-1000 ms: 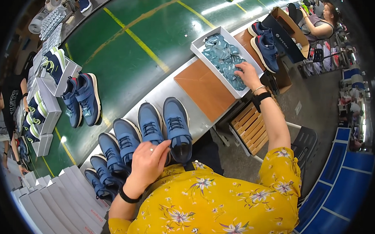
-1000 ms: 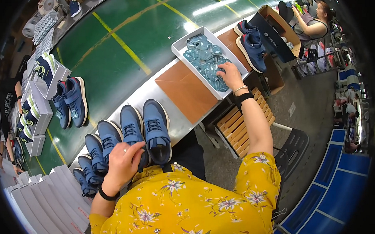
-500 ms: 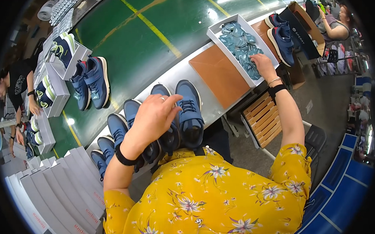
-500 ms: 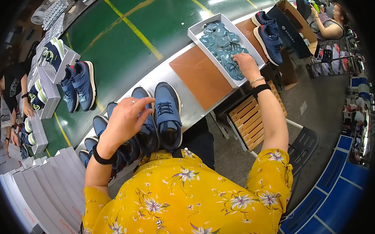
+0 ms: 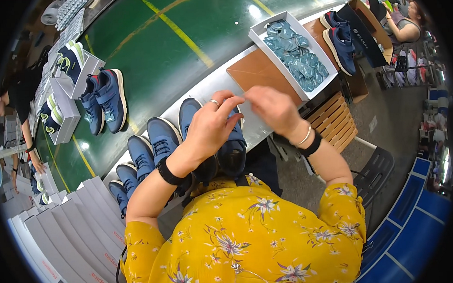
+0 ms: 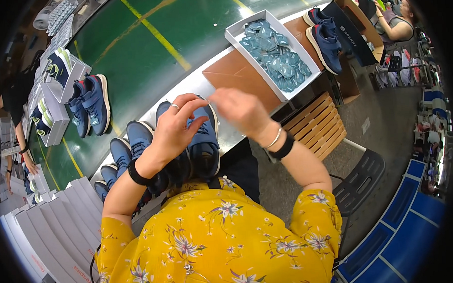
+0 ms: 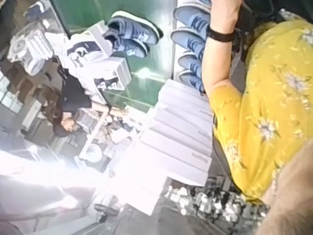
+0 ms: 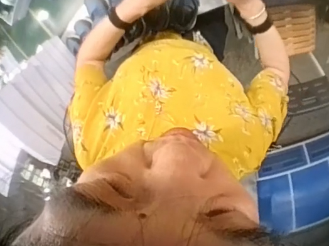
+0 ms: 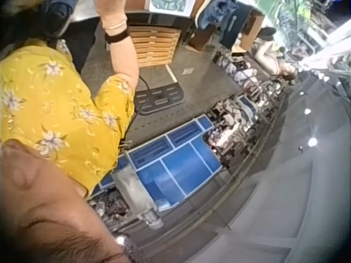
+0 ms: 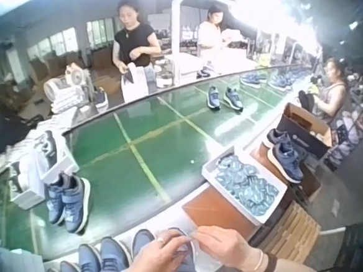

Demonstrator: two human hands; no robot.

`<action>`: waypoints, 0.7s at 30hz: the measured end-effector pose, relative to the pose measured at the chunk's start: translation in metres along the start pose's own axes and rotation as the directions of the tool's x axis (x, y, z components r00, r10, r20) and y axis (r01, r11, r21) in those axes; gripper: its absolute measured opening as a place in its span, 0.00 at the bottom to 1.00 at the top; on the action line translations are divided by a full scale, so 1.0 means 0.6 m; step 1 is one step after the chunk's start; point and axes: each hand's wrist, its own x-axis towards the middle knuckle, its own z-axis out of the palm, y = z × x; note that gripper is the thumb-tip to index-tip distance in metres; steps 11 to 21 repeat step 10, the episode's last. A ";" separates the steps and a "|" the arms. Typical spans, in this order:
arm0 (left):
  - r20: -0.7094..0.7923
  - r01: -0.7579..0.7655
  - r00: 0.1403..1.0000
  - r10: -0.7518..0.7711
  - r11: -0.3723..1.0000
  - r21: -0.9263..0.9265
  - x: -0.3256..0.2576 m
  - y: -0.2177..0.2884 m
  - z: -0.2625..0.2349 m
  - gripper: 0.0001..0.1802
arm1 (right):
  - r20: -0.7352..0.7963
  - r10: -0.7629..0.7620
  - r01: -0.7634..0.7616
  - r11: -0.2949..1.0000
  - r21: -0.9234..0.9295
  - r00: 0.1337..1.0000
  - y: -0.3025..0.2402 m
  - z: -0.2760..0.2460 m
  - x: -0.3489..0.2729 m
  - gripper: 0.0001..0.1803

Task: Tying laces on shoes and placing them into boxes or onto a conveyor belt.

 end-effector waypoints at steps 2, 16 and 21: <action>-0.017 -0.022 1.000 0.022 1.000 0.014 -0.005 -0.020 0.003 0.15 | -0.001 0.047 -0.046 0.980 0.195 0.999 -0.034 0.023 0.001 0.18; -0.060 -0.004 0.998 -0.006 0.987 -0.162 -0.006 -0.049 -0.008 0.11 | 0.104 0.491 -0.439 0.640 0.631 0.865 -0.033 0.056 -0.016 0.16; -0.060 -0.004 0.998 -0.006 0.987 -0.162 -0.006 -0.049 -0.008 0.11 | 0.104 0.491 -0.439 0.640 0.631 0.865 -0.033 0.056 -0.016 0.16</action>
